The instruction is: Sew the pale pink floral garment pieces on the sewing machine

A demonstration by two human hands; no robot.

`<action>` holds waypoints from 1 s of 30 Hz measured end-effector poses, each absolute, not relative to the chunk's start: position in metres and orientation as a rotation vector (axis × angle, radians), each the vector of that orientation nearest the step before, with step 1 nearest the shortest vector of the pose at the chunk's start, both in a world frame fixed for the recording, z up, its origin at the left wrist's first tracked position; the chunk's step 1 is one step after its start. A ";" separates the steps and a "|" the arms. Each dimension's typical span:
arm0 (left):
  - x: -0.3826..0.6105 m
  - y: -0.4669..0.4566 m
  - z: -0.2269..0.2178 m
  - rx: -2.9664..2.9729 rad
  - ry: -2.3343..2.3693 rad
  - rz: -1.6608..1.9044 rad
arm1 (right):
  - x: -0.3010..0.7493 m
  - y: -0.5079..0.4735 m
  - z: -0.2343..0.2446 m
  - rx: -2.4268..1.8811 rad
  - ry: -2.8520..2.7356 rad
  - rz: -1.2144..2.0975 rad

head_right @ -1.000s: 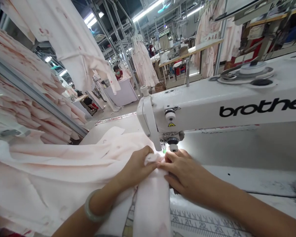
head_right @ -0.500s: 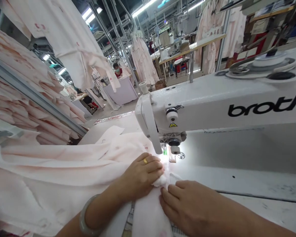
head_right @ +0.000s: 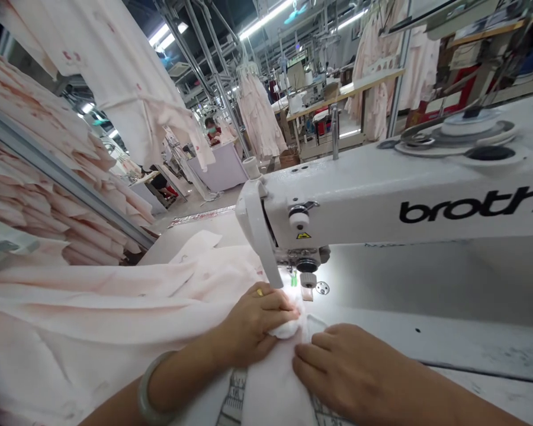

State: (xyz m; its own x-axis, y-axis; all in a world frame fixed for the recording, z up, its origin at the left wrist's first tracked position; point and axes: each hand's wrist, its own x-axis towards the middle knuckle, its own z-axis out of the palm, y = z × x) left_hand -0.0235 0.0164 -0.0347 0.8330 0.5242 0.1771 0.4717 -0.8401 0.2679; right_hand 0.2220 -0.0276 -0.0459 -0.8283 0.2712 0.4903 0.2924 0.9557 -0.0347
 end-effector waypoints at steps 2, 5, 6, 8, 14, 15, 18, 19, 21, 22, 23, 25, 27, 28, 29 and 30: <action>-0.023 0.024 -0.033 2.867 0.777 0.289 | 0.223 -0.024 -0.049 -0.433 -2.565 -0.066; -0.024 0.033 -0.032 2.957 0.759 0.239 | 0.224 -0.018 -0.053 -0.454 -2.520 -0.053; -0.024 0.035 -0.032 2.967 0.738 0.253 | 0.223 -0.017 -0.054 -0.455 -2.514 -0.050; -0.027 0.039 -0.033 2.933 0.703 0.324 | 0.223 -0.016 -0.057 -0.454 -2.518 -0.049; -0.023 0.044 -0.033 2.205 0.918 0.656 | 0.225 -0.016 -0.061 -0.482 -2.517 -0.050; -0.021 0.045 -0.031 2.030 0.999 0.684 | 0.225 -0.016 -0.062 -0.482 -2.515 -0.047; -0.014 0.044 -0.026 1.695 1.138 0.695 | 0.227 -0.017 -0.063 -0.478 -2.522 -0.014; -0.012 0.044 -0.024 1.680 1.148 0.679 | 0.227 -0.017 -0.063 -0.478 -2.527 0.000; -0.010 0.041 -0.018 1.807 1.123 0.623 | 0.226 -0.017 -0.064 -0.483 -2.533 0.032; -0.009 0.039 -0.016 1.939 1.079 0.578 | 0.225 -0.017 -0.063 -0.487 -2.537 0.053; -0.009 0.036 -0.014 2.096 1.030 0.525 | 0.225 -0.017 -0.061 -0.491 -2.540 0.075; -0.009 0.028 -0.013 2.413 0.964 0.404 | 0.225 -0.017 -0.056 -0.505 -2.551 0.154; -0.010 0.018 -0.014 2.664 0.975 0.284 | 0.226 -0.016 -0.050 -0.518 -2.558 0.272; -0.010 0.014 -0.016 2.758 0.996 0.243 | 0.228 -0.014 -0.048 -0.530 -2.542 0.316; -0.010 0.010 -0.018 2.833 1.008 0.219 | 0.230 -0.012 -0.046 -0.548 -2.514 0.326; -0.010 0.006 -0.020 2.894 1.006 0.210 | 0.232 -0.009 -0.045 -0.573 -2.476 0.292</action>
